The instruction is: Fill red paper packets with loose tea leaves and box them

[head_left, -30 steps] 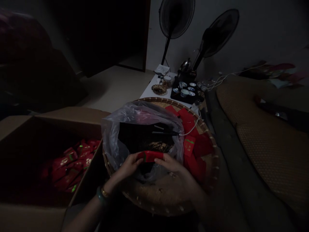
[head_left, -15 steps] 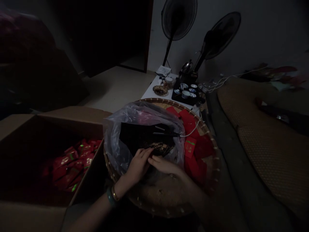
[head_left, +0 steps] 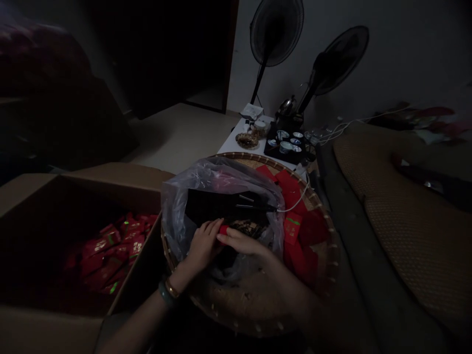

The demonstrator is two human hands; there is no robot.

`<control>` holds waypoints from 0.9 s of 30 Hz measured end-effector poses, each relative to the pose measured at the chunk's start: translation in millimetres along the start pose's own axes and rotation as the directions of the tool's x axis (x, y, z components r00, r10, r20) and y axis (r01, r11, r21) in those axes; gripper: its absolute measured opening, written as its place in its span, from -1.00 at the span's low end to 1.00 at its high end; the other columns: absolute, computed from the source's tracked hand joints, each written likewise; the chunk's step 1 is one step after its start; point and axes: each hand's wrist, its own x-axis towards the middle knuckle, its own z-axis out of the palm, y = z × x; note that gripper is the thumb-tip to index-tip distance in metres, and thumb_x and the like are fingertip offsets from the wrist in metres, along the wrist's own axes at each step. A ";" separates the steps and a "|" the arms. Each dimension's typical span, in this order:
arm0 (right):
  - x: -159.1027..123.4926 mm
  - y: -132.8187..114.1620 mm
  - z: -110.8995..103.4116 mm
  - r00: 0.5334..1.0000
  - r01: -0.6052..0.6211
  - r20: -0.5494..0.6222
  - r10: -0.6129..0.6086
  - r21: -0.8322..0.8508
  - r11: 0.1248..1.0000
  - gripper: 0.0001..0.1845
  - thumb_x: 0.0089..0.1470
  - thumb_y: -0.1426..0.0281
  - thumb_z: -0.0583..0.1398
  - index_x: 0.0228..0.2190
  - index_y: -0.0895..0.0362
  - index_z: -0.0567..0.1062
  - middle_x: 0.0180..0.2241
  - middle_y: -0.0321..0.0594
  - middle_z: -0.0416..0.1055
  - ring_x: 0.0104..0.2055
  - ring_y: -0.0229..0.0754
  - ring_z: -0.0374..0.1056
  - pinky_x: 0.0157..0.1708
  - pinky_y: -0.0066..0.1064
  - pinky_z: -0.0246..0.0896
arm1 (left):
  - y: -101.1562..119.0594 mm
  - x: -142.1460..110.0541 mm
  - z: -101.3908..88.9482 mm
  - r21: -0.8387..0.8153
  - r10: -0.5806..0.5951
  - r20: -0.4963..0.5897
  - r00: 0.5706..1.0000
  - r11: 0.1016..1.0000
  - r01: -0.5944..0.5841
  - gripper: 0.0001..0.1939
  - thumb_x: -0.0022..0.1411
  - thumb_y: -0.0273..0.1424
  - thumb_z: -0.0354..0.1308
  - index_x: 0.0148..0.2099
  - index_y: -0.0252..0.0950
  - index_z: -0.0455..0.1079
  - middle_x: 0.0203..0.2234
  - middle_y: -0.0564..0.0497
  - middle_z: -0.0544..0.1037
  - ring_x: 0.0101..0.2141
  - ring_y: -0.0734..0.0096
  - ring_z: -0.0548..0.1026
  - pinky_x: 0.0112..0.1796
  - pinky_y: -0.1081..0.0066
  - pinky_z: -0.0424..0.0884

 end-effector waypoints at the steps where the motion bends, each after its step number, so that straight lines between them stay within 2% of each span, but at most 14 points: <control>1: -0.7 -1.7 0.7 1.000 -0.008 0.021 0.008 0.001 1.000 -0.68 0.09 0.15 0.09 -0.33 0.15 0.42 -0.36 -0.29 0.40 -0.30 -0.22 0.30 -0.26 -0.38 0.25 | -1.4 0.6 0.4 0.025 -0.014 -0.001 1.000 1.000 0.014 -0.34 0.00 -0.51 0.19 0.18 -0.24 0.15 0.05 -0.12 0.38 0.00 0.08 0.30 -0.06 0.11 0.30; 4: -4.9 -8.6 -1.0 0.996 -0.011 0.082 0.018 -0.082 0.997 -0.66 0.06 0.13 0.12 -0.40 0.18 0.42 -0.42 -0.30 0.37 -0.37 -0.25 0.27 -0.30 -0.40 0.24 | -5.3 0.0 0.2 0.004 -0.040 -0.010 0.999 0.999 0.040 -0.47 0.02 -0.53 0.16 0.08 -0.26 0.25 -0.01 -0.11 0.43 -0.05 0.14 0.36 -0.08 0.17 0.32; 6: -7.5 -13.0 -7.8 0.998 0.021 0.059 -0.014 -0.122 0.992 -0.67 0.09 0.16 0.08 -0.40 0.18 0.44 -0.42 -0.28 0.40 -0.35 -0.23 0.30 -0.28 -0.38 0.25 | -8.1 -1.7 0.1 -0.065 -0.073 -0.039 0.997 0.995 0.070 -0.52 0.02 -0.54 0.17 0.04 -0.28 0.28 -0.06 -0.11 0.46 -0.09 0.20 0.40 -0.09 0.21 0.34; 8: -7.0 -14.8 -18.6 0.993 0.044 -0.096 -0.062 -0.172 0.984 -0.69 0.15 0.25 0.01 -0.30 0.16 0.47 -0.33 -0.22 0.44 -0.28 -0.20 0.35 -0.24 -0.34 0.27 | -10.9 -3.3 0.7 -0.137 -0.128 -0.079 0.989 0.984 0.117 -0.55 0.01 -0.51 0.19 0.00 -0.26 0.30 -0.12 -0.08 0.49 -0.12 0.23 0.43 -0.10 0.24 0.36; 10: -1.4 -12.4 -29.5 0.947 0.022 -0.295 -0.125 -0.329 0.944 -0.70 0.14 0.40 -0.01 -0.15 0.15 0.44 -0.18 -0.13 0.43 -0.16 -0.17 0.36 -0.17 -0.30 0.28 | -12.9 -4.0 1.8 -0.197 -0.181 -0.106 0.978 0.968 0.157 -0.57 0.01 -0.47 0.23 -0.02 -0.24 0.32 -0.15 -0.06 0.51 -0.15 0.25 0.45 -0.12 0.25 0.37; 11: 3.5 -9.5 -33.5 0.921 0.004 -0.344 -0.180 -0.456 0.890 -0.66 0.10 0.48 0.02 -0.08 0.15 0.40 -0.09 -0.09 0.39 -0.07 -0.14 0.32 -0.11 -0.28 0.26 | -13.6 -4.1 2.4 -0.218 -0.198 -0.115 0.973 0.961 0.170 -0.57 0.00 -0.45 0.24 -0.03 -0.24 0.32 -0.16 -0.05 0.52 -0.16 0.25 0.46 -0.13 0.25 0.38; 12: 9.7 -5.7 -36.1 0.910 -0.009 -0.339 -0.239 -0.593 0.805 -0.57 0.05 0.55 0.05 -0.01 0.15 0.35 0.01 -0.06 0.32 0.03 -0.10 0.24 -0.04 -0.25 0.21 | -14.0 -4.0 3.0 -0.231 -0.211 -0.126 0.969 0.956 0.179 -0.57 -0.01 -0.43 0.26 -0.04 -0.24 0.33 -0.17 -0.05 0.52 -0.17 0.25 0.47 -0.13 0.26 0.39; 14: 25.2 3.2 -36.8 0.924 -0.027 -0.243 -0.296 -0.812 0.583 -0.40 -0.01 0.63 0.07 0.09 0.11 0.25 0.15 -0.03 0.14 0.19 -0.02 0.03 0.07 -0.15 0.10 | -14.3 -4.0 3.9 -0.238 -0.226 -0.150 0.963 0.953 0.186 -0.55 -0.02 -0.40 0.28 -0.04 -0.24 0.33 -0.18 -0.05 0.52 -0.18 0.25 0.48 -0.15 0.26 0.39; 15: 33.8 7.4 -35.7 0.934 -0.049 -0.210 -0.290 -0.877 0.477 -0.37 0.00 0.65 0.06 0.12 0.07 0.21 0.19 -0.03 0.07 0.22 0.02 -0.03 0.08 -0.09 0.07 | -14.2 -4.2 4.1 -0.235 -0.226 -0.161 0.961 0.954 0.185 -0.55 -0.03 -0.39 0.29 -0.04 -0.24 0.33 -0.18 -0.06 0.52 -0.19 0.25 0.48 -0.15 0.26 0.40; 17: 50.5 13.3 -32.8 0.947 -0.103 -0.191 -0.259 -0.942 0.320 -0.40 0.06 0.64 0.02 0.11 0.02 0.21 0.20 0.00 0.03 0.20 0.07 -0.01 0.04 -0.01 0.08 | -13.8 -5.1 3.9 -0.227 -0.221 -0.179 0.959 0.957 0.178 -0.53 -0.04 -0.37 0.30 -0.03 -0.24 0.32 -0.18 -0.06 0.51 -0.18 0.24 0.47 -0.15 0.25 0.40; 19: 64.1 15.3 -31.6 0.954 -0.126 -0.184 -0.235 -0.962 0.241 -0.48 0.11 0.62 -0.02 0.07 0.01 0.26 0.16 0.04 0.09 0.14 0.07 0.08 -0.02 -0.01 0.13 | -13.2 -6.1 3.4 -0.226 -0.213 -0.186 0.959 0.959 0.170 -0.50 -0.03 -0.35 0.30 -0.01 -0.25 0.30 -0.17 -0.07 0.49 -0.17 0.24 0.45 -0.15 0.24 0.40; 23: 76.6 13.7 -35.6 0.958 -0.097 -0.154 -0.242 -0.968 0.231 -0.60 0.11 0.59 0.00 -0.04 0.05 0.34 0.03 0.04 0.22 0.06 0.02 0.12 -0.11 -0.15 0.24 | -11.3 -6.4 3.4 -0.236 -0.200 -0.197 0.960 0.960 0.151 -0.47 -0.06 -0.34 0.31 0.00 -0.25 0.29 -0.17 -0.07 0.47 -0.15 0.22 0.43 -0.14 0.22 0.39; 27: 78.1 14.3 -39.1 0.946 -0.131 -0.197 -0.258 -0.959 0.252 -0.58 0.07 0.62 0.02 -0.06 0.05 0.34 0.02 0.00 0.21 0.05 0.00 0.13 -0.12 -0.20 0.26 | -9.8 -5.2 4.8 -0.257 -0.200 -0.193 0.961 0.955 0.147 -0.46 -0.08 -0.35 0.32 -0.01 -0.24 0.29 -0.18 -0.07 0.48 -0.16 0.22 0.44 -0.14 0.22 0.39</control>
